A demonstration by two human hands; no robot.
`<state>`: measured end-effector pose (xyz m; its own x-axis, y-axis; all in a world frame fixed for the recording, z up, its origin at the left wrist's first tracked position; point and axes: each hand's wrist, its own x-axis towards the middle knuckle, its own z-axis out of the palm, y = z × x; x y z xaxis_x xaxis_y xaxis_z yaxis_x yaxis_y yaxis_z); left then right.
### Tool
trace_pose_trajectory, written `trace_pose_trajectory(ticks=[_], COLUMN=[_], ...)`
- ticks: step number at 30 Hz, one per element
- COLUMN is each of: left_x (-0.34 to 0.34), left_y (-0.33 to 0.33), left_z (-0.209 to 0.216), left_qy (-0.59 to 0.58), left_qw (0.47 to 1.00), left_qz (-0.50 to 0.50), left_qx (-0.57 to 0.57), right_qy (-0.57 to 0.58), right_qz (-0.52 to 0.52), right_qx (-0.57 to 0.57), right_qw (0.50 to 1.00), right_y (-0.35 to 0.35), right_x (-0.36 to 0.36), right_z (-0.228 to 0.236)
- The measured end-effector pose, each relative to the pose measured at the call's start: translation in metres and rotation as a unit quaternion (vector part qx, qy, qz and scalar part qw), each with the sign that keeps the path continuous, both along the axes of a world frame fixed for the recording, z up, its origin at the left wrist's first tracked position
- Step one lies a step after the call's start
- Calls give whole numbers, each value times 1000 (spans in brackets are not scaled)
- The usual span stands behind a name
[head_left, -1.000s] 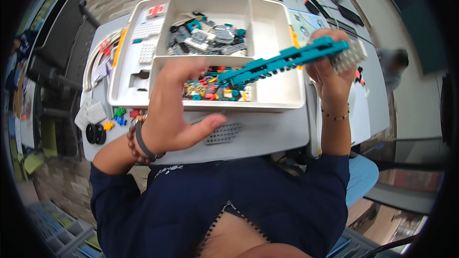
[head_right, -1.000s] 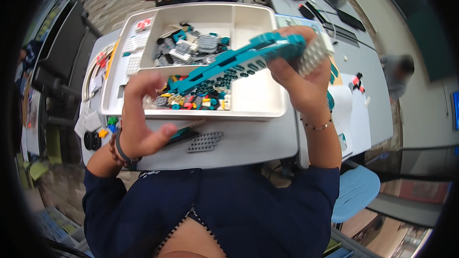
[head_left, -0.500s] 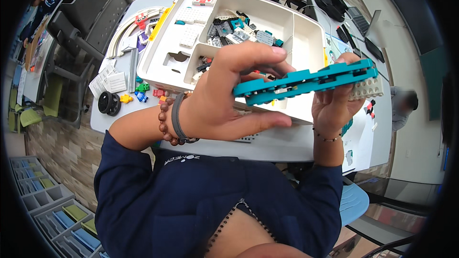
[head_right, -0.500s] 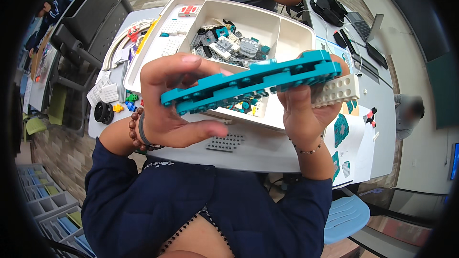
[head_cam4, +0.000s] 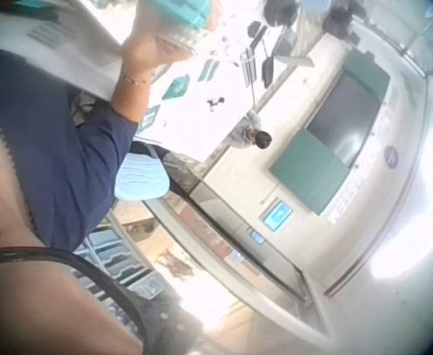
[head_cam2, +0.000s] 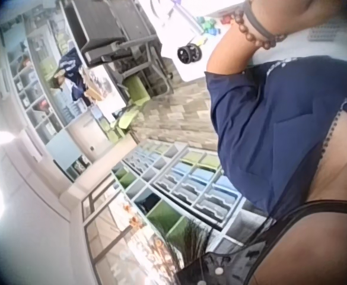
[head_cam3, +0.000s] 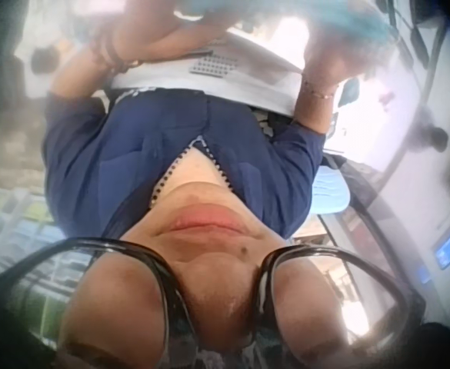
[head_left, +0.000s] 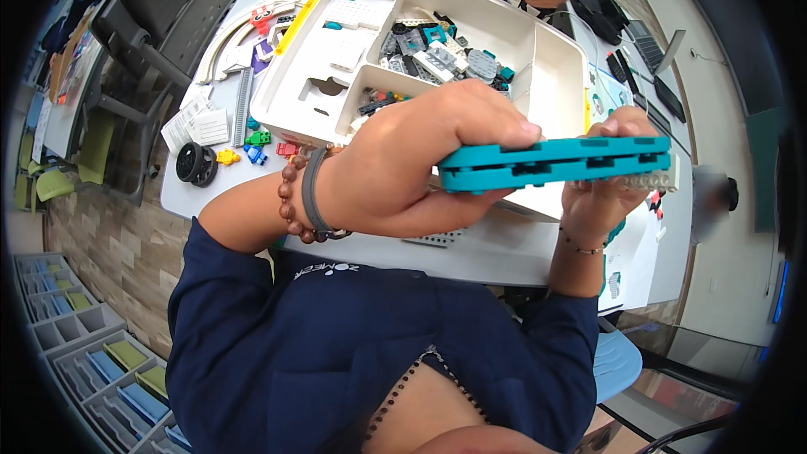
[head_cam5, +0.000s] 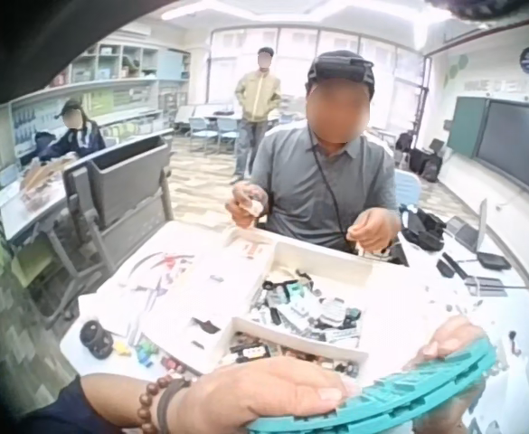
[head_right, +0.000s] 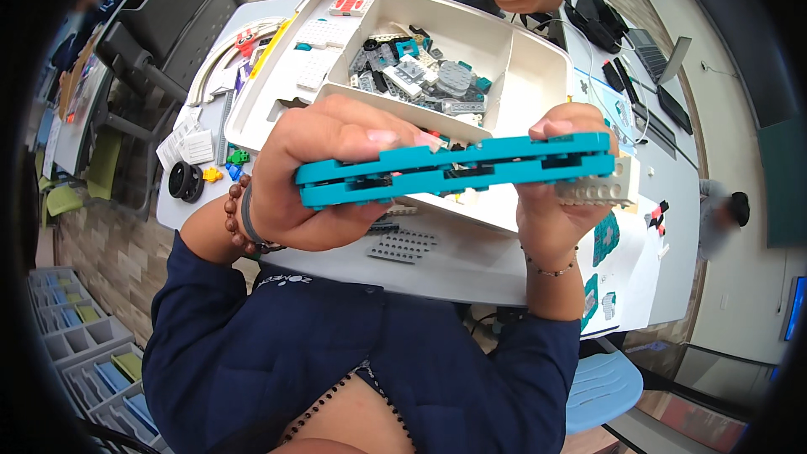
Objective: The person sorts and assembles small plastic building bricks from a compartmentalized tray. They pick up colorful bricks, connect them into a vertical stack, and place baseplates into the tray while another person works nearby.
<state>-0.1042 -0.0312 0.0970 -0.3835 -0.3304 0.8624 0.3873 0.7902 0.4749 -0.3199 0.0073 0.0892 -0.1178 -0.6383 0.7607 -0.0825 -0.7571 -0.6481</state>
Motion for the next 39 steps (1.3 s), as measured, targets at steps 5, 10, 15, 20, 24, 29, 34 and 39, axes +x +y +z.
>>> trace_pose_trajectory(ticks=[5,10,15,20,24,29,34,39], left_x=[3,14,16,16,18,19,22,23], left_y=[-2,-4,-6,-7,-2,0,0,-2], left_z=[-3,1,-2,-4,-1,0,2,-1], left_qy=[-20,-67,-86,-66,-72,-72,-77,-67], left_qw=[1000,996,994,997,997,997,995,991], left_qz=[-16,-51,-57,-48,-36,-1,43,68], left_qx=[2,-20,-16,-13,8,-15,-57,-97], right_qy=[19,32,44,14,-2,-21,-36,-21], right_qz=[10,54,39,38,53,96,123,99], right_qx=[-34,21,-1,11,2,14,19,20], right_qw=[999,998,998,999,999,995,992,995], right_y=[-6,0,-4,-4,-6,-6,-10,-10], right_x=[-1,-3,1,3,4,7,7,5], right_z=[1,1,-1,-5,-9,-11,-15,-17])
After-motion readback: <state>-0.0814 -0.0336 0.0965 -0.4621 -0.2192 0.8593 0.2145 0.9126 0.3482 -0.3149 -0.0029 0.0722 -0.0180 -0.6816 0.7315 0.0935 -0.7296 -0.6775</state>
